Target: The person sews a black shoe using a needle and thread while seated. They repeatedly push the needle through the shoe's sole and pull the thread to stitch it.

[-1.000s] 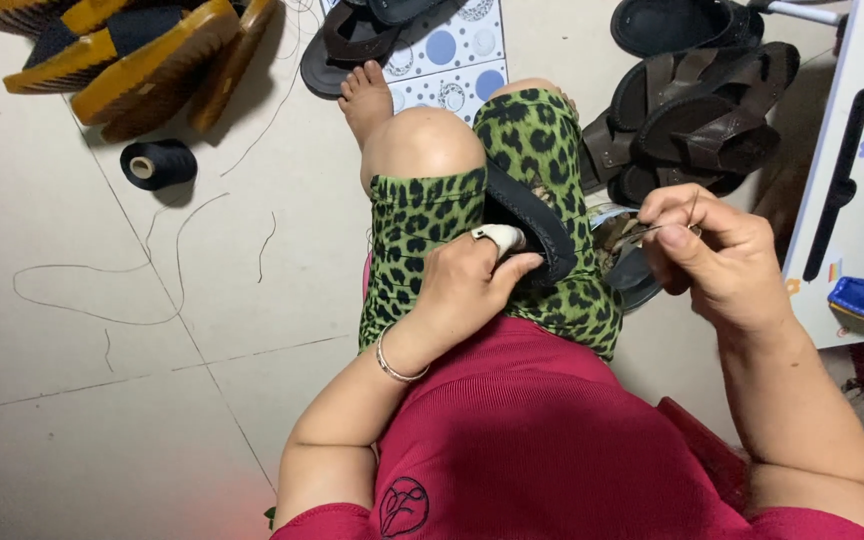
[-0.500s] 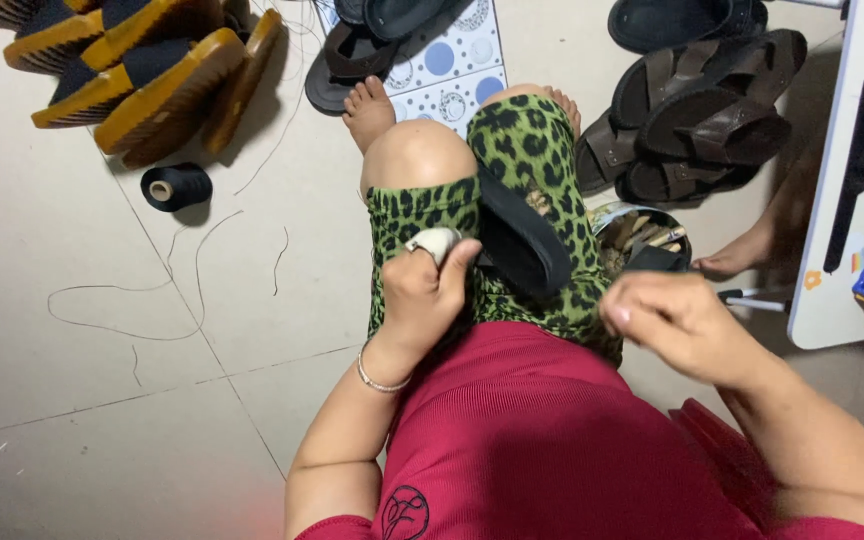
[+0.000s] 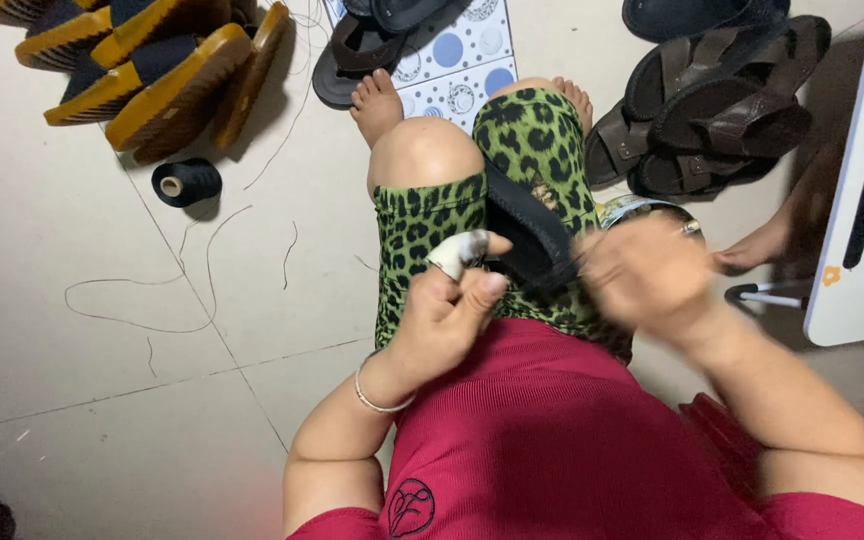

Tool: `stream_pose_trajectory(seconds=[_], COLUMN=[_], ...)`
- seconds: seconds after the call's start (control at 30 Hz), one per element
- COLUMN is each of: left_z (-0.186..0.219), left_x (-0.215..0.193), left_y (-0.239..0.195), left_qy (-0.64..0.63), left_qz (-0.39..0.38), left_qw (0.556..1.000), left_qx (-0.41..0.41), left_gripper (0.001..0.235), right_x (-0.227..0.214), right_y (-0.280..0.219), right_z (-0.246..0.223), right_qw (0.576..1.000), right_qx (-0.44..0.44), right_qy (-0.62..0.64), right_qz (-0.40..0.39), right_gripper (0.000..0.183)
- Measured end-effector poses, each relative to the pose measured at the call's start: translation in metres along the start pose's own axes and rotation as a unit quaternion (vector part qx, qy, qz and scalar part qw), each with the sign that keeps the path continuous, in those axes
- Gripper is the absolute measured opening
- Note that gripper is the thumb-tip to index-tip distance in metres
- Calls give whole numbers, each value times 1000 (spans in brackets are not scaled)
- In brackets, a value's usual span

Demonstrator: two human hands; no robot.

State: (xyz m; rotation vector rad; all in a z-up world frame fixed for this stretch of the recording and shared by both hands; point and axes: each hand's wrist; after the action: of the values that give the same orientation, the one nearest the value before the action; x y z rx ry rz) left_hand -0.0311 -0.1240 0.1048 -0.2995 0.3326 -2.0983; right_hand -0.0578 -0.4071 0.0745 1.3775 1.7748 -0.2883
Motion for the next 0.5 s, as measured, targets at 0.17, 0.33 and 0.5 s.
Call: stream_pose_trajectory(seconds=[0.17, 0.33, 0.5], left_z=[-75, -60, -18], left_x=[-33, -43, -21], left_y=[-17, -14, 21], left_qy=[395, 257, -180], left_qz=[19, -215, -60], left_qw=[918, 939, 971], left_qx=[-39, 75, 146], left_gripper=[54, 51, 37], right_x=[-78, -102, -13], right_y=[-112, -89, 17], right_z=[166, 157, 23], right_qw=[920, 771, 950], right_qx=[329, 575, 262], right_qy=[-140, 132, 167], right_qz=[162, 240, -40], right_gripper=[33, 57, 31])
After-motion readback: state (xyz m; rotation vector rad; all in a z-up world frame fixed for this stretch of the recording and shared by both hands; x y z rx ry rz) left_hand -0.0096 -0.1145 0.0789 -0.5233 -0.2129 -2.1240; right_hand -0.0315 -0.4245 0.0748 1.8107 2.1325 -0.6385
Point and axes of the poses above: each hand's wrist, its own y-axis towards the middle knuckle, its own x-axis out of the palm, z = x × y, and after that the axes turned 13 degrees about y, right-handed
